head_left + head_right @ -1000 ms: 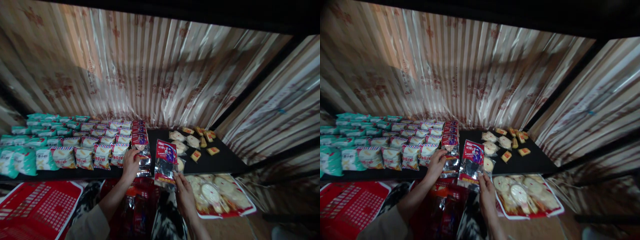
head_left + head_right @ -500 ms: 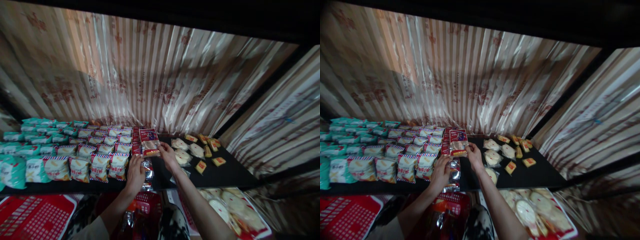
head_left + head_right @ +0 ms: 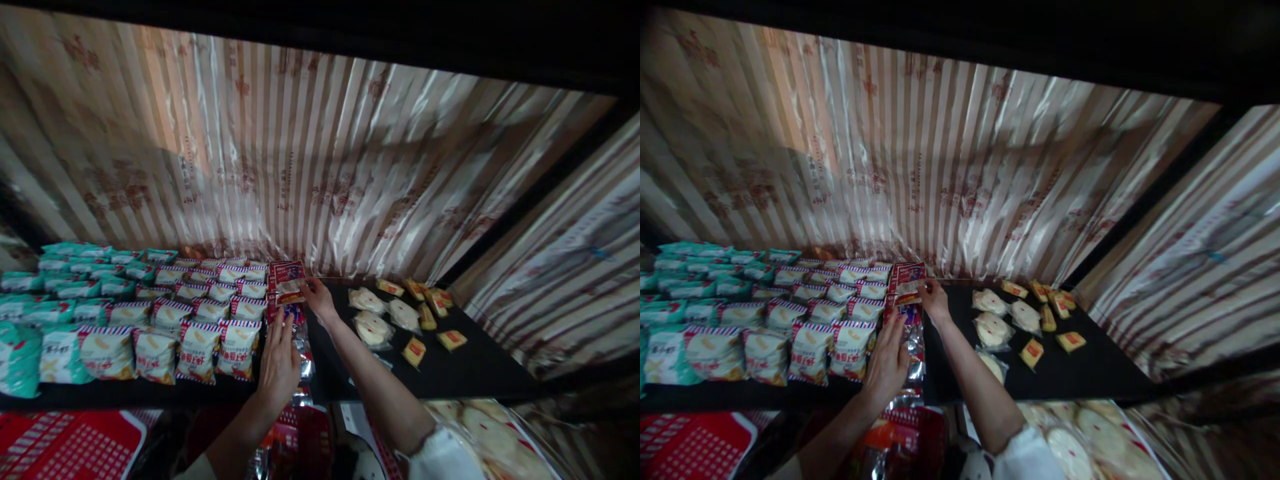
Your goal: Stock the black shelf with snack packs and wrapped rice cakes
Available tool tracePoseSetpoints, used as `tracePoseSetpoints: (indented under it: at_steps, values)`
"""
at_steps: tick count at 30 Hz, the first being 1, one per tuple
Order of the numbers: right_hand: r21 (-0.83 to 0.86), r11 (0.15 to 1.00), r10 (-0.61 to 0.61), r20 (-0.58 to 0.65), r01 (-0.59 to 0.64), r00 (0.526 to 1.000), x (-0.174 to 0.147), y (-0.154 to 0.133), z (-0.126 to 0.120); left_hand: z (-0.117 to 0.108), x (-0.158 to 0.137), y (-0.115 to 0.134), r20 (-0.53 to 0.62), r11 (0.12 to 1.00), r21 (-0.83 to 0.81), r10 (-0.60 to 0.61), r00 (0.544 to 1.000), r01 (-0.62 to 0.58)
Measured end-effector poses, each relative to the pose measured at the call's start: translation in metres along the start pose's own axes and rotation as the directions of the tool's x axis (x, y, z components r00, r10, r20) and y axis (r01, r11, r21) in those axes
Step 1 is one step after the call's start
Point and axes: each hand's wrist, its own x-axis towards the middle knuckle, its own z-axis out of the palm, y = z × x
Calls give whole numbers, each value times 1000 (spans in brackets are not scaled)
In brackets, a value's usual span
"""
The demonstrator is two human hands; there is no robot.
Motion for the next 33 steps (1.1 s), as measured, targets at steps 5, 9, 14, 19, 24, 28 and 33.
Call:
tracePoseSetpoints:
  at_steps: [5,9,14,19,24,28,33]
  values:
    - [-117,993,-12,-24,9,1000,10,-4,5,9,15,-5,18,993,112,33,999,-35]
    - [-219,974,-66,-48,54,997,12,-10,7,11,28,-5,33,990,134,33,999,-37]
    - [-323,939,-128,-8,119,992,10,-16,9,13,44,-5,42,990,142,5,999,-11]
    - [-485,870,-79,34,85,996,12,-20,9,16,57,-7,39,986,165,-9,999,3]
    - [-549,835,-39,19,43,999,12,-17,10,17,59,-10,41,987,161,-13,999,6]
    - [-528,841,-152,-19,119,988,9,-9,10,19,53,-12,-9,990,142,9,1000,-8]
    - [-371,896,-298,-94,244,950,-3,0,4,11,34,-1,-108,991,92,107,988,-97]
